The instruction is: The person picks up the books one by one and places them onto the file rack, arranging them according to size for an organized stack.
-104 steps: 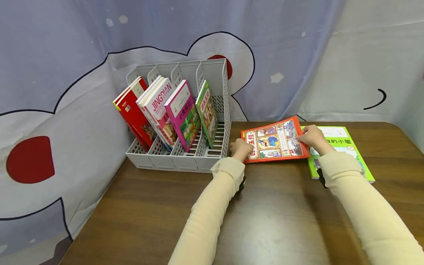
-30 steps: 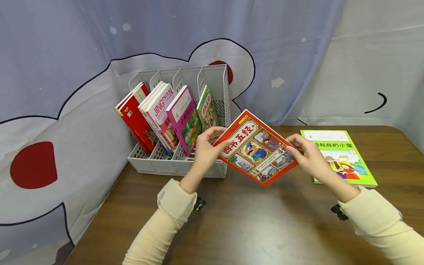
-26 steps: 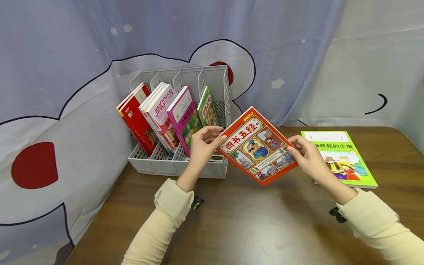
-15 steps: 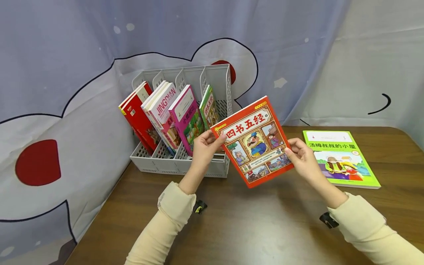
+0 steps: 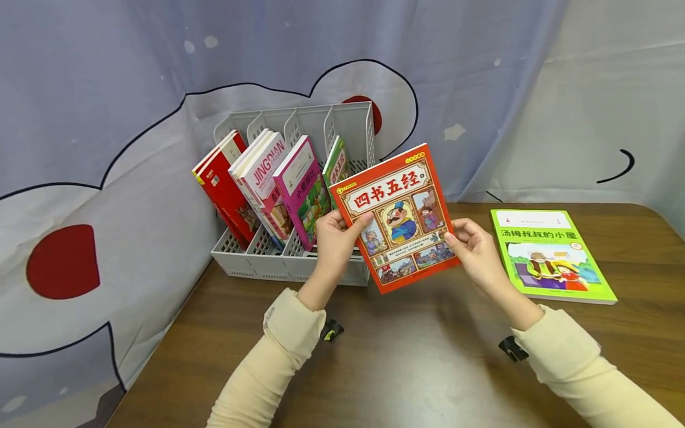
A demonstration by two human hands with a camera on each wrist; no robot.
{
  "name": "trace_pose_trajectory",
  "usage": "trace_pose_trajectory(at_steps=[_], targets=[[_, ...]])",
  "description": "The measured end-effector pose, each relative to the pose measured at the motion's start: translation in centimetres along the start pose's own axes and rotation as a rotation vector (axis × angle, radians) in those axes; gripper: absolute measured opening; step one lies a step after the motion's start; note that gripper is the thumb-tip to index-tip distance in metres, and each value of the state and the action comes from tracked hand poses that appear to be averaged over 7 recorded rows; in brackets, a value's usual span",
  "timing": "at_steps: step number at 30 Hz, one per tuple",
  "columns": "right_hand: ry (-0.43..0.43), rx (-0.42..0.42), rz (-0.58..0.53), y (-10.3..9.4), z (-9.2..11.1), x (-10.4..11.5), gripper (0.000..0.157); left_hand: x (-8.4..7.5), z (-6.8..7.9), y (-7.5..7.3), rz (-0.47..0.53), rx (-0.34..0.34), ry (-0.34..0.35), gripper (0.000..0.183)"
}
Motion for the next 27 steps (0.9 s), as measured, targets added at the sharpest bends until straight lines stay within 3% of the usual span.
trace_pose_trajectory(at_steps=[3,5,13,20,27], targets=[[-0.071,-0.016,0.126,-0.4,-0.1,0.6,0.013,-0.5,0.0,-0.2,-0.004,-0.020,0.035,0.023],[-0.102,-0.022,0.172,-0.6,-0.1,0.8,0.020,-0.9,-0.1,-0.4,0.013,-0.043,0.062,0.022],[-0.085,0.047,0.169,-0.6,0.3,0.3,0.026,-3.8,-0.8,-1.7,0.217,-0.146,0.188,0.021],[-0.073,0.106,0.168,-0.2,0.7,-0.3,0.021,-7.8,-1.1,-3.3,0.282,-0.235,0.333,0.022],[-0.085,0.144,0.168,0.0,0.9,-0.6,0.020,-9.2,-1.2,-4.5,0.321,-0.368,0.367,0.033]])
Point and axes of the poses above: each hand's wrist, its own z-axis away from the middle knuckle, its own y-axis out of the palm, x = y × z, the point moved 7 cm from there along -z, towards the middle knuckle, and after that the axes turned 1 degree about x, right-handed, at the moved point
